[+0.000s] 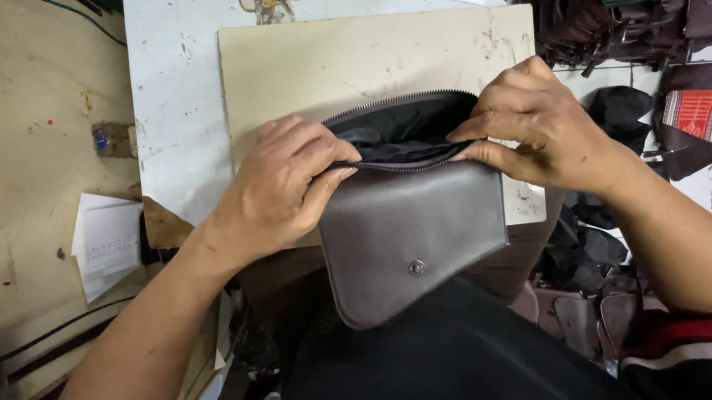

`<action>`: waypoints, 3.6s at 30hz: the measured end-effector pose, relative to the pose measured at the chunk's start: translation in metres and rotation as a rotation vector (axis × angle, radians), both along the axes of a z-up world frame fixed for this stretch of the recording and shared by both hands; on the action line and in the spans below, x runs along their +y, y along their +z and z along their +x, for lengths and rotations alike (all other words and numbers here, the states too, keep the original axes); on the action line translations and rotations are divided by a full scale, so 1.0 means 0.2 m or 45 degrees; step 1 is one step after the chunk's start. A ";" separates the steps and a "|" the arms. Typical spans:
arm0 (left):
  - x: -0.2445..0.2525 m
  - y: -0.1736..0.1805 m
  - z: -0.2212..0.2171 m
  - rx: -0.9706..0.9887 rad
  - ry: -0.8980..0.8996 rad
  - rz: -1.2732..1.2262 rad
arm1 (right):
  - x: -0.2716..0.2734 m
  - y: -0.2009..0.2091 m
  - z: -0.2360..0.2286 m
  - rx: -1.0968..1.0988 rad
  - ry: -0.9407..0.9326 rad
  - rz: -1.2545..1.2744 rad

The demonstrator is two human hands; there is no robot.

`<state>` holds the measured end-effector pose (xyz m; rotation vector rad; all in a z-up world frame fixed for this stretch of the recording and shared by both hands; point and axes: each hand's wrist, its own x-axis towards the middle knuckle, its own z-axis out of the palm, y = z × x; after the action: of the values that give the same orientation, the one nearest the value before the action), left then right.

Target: The person aligns and presses the zipper tape into the edge of a brown leather bag, working along the opening to secure the lining. They repeatedly open and close the zipper to check alignment and smooth the interior lining, then rotate the bag to continue pressing the seam along different sides.

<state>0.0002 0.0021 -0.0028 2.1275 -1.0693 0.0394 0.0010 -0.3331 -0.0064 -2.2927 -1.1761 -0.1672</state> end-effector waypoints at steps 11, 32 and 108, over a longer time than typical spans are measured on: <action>-0.02 -0.01 -0.01 -0.068 0.019 -0.013 | 0.04 0.01 -0.01 -0.004 -0.010 -0.044; 0.00 -0.03 -0.11 -0.150 -0.002 -0.006 | 0.05 -0.02 -0.11 0.179 -0.108 0.109; -0.09 0.00 -0.24 -0.353 0.040 -0.073 | 0.36 0.03 -0.22 -0.385 0.001 0.061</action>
<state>-0.0472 -0.0158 -0.0032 2.1284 -1.1770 0.3856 -0.0423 -0.2611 0.0002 -2.2796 -1.3032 -0.5517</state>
